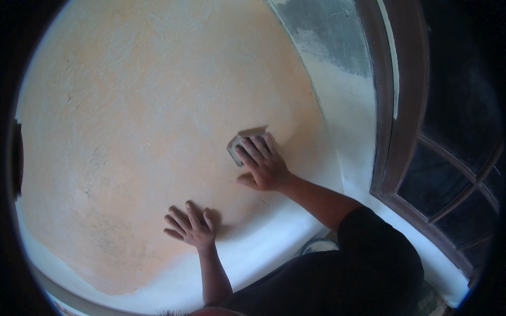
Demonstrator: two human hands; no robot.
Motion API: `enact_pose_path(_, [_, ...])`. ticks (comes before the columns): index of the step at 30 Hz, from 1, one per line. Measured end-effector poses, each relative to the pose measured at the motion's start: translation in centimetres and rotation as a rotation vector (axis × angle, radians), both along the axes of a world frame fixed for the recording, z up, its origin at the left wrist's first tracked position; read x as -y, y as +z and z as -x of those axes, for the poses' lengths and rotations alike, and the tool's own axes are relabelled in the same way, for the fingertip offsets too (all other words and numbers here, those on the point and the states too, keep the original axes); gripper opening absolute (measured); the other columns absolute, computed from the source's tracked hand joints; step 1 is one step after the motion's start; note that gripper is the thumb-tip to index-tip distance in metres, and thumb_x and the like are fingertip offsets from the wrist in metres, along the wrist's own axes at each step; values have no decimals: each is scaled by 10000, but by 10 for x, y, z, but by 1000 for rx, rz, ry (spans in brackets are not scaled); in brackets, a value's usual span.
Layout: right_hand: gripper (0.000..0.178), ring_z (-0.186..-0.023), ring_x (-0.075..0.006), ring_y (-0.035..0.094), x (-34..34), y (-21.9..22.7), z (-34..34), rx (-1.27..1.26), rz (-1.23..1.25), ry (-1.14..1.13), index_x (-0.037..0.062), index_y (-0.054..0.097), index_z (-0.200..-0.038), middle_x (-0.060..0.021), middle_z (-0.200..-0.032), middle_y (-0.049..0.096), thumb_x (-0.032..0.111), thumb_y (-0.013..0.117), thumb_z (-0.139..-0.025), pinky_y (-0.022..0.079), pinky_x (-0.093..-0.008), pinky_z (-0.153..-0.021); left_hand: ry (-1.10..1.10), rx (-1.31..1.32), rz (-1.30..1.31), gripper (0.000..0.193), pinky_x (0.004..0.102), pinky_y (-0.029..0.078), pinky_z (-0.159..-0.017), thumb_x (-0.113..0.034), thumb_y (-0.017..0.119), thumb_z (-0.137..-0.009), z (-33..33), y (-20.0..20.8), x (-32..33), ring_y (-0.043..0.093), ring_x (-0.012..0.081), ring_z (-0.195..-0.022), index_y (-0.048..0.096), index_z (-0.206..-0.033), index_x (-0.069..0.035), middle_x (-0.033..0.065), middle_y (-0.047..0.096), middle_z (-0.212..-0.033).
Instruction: The person sands and scrapes a wall to prepare it for painting, using sandpaper and a scraper.
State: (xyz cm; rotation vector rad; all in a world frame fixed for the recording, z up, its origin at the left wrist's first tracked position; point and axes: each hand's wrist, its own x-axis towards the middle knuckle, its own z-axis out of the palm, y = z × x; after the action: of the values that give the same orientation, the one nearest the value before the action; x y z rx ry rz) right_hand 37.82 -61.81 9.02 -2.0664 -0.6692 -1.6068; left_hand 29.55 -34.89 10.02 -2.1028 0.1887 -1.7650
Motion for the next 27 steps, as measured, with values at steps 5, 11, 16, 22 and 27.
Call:
enact_pose_path(5, [769,-1378,-414,196,66,172,-44,99,-256,-111,-12,333,-1378,-255,-1458,276,533,514,-866,117,-571,-1108,-2,34,-16,556,567,11,-1116,-491,413,-939,2,0,-6,173,379,-1408,431,-1388,-163,214,297,-1475])
enact_pose_path(11, [788,-1357,-457,204,84,156,-59,139,-277,-161,-52,282,-1383,-294,-1452,243,456,571,-855,146,-566,-1101,6,27,4,554,573,14,-1114,-503,405,-940,1,-2,-8,177,370,-1409,432,-1388,-178,208,306,-1472])
enact_pose_path(16, [792,-1346,-514,177,45,-52,-30,-8,-393,-106,-75,225,-1403,-320,-1455,216,383,546,-841,92,-621,-1082,-48,16,24,560,577,15,-1112,-509,414,-935,-1,-2,-4,178,370,-1409,433,-1389,-183,204,313,-1470])
enact_pose_path(22, [837,-1383,-459,133,83,94,-53,33,-315,-105,-33,200,-1427,-293,-1488,149,401,604,-838,106,-588,-1096,-11,45,-4,553,581,39,-1112,-511,426,-931,0,-4,-9,187,370,-1406,454,-1375,-182,202,311,-1472])
enact_pose_path(27, [735,-1406,-414,95,86,126,-58,-56,-387,-138,-10,167,-1451,-273,-1506,121,332,522,-907,88,-553,-1112,4,33,21,544,596,38,-1106,-514,417,-931,-4,-8,-12,185,386,-1403,467,-1363,-189,206,319,-1466])
